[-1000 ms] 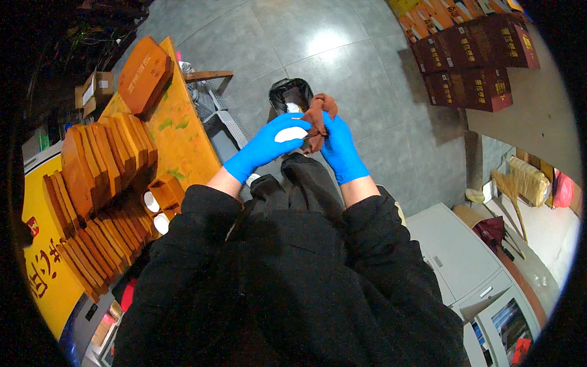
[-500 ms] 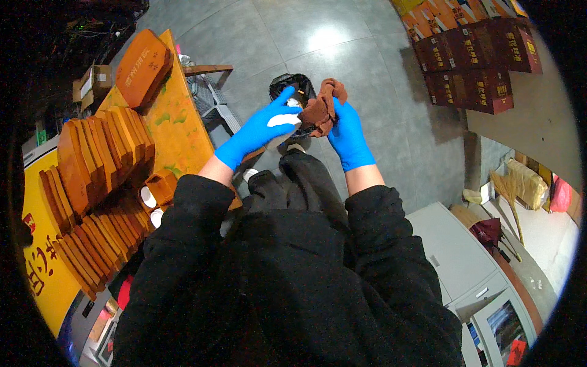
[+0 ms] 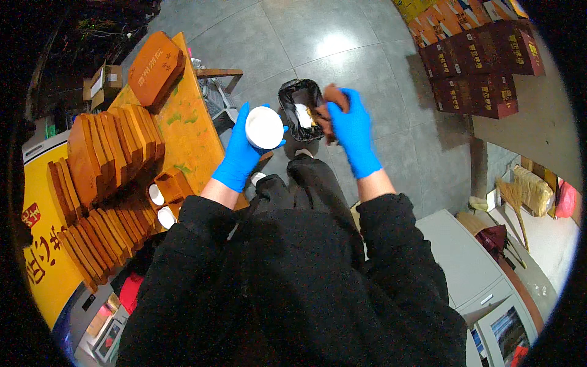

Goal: The person wipes the inside of small white bowls with a brown cloth, then places them into a wooden tray. They repeat this for several bowls and stack orange cardboard boxes on the table.

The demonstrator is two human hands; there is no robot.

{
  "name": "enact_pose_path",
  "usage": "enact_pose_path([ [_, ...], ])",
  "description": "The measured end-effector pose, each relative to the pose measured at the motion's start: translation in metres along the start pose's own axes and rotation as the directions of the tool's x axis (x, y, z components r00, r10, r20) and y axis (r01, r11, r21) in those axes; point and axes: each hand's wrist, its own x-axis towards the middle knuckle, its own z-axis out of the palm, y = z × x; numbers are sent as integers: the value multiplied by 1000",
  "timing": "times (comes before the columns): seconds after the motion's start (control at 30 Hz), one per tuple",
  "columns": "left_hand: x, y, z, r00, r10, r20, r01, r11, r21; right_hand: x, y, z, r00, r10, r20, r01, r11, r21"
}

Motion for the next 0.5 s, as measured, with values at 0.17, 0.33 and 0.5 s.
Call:
enact_pose_path([
  [0.17,-13,-20,7,943,327,-70,-294,911,289,-61,-63,76,967,-105,230,83,991,105],
  [0.33,-35,-4,-13,834,490,256,-475,399,785,-70,-72,73,786,-290,546,310,949,57],
  [0.5,-36,-2,-18,951,306,50,-255,681,687,-76,-58,74,532,-482,696,836,427,-344],
])
